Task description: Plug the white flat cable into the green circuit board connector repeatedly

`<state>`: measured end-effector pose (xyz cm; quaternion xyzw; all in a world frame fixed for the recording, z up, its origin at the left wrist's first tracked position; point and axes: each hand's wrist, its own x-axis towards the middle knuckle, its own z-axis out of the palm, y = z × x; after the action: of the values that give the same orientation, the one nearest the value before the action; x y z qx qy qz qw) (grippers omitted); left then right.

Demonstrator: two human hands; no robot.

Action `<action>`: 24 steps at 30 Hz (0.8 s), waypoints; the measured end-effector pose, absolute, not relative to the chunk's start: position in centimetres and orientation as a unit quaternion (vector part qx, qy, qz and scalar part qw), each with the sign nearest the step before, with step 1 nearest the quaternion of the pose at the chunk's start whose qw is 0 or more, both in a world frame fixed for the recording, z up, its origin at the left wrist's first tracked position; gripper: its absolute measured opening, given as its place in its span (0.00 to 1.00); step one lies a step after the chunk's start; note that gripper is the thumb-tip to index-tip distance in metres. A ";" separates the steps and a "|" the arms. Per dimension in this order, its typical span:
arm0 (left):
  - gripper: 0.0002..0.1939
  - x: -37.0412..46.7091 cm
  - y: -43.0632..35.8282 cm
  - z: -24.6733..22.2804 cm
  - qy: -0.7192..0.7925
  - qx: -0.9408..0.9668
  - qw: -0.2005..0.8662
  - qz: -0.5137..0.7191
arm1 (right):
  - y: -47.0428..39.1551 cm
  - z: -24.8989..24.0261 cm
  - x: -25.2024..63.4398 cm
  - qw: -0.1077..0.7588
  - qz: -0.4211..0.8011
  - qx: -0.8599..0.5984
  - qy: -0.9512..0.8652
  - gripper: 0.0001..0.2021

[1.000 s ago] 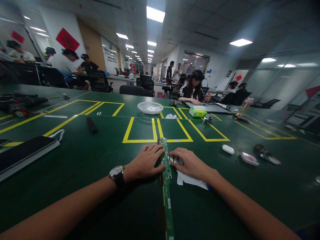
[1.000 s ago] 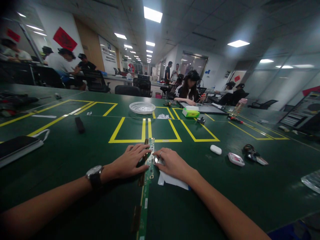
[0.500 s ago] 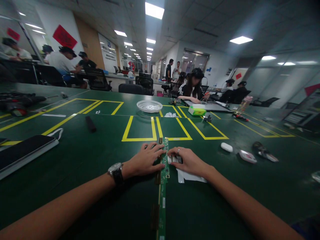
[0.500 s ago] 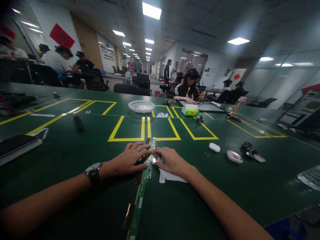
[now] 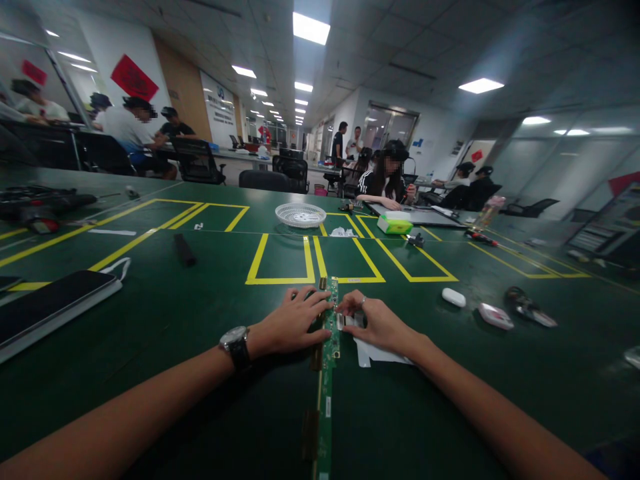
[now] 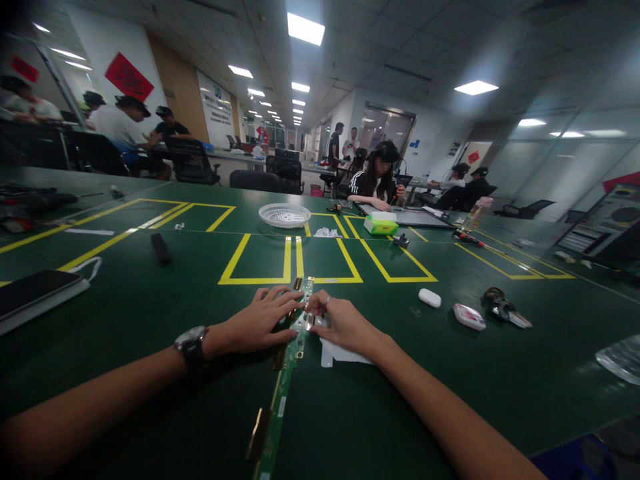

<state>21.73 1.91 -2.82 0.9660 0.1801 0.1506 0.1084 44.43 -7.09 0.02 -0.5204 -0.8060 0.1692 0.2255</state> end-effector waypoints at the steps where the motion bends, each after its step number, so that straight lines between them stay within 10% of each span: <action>1: 0.26 21.7 1.9 -2.9 0.179 0.965 0.110 0.155 | -7.1 0.0 44.4 0.225 0.169 -0.522 -0.805 0.15; 24: 0.31 21.6 1.5 -2.2 0.194 0.956 0.140 0.171 | -7.6 0.5 43.6 0.185 0.081 -0.393 -0.897 0.16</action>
<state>21.64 1.53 -2.20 0.9557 0.1937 0.1712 0.1404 43.65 -7.65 0.53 -0.3933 -0.8970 0.0809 0.1847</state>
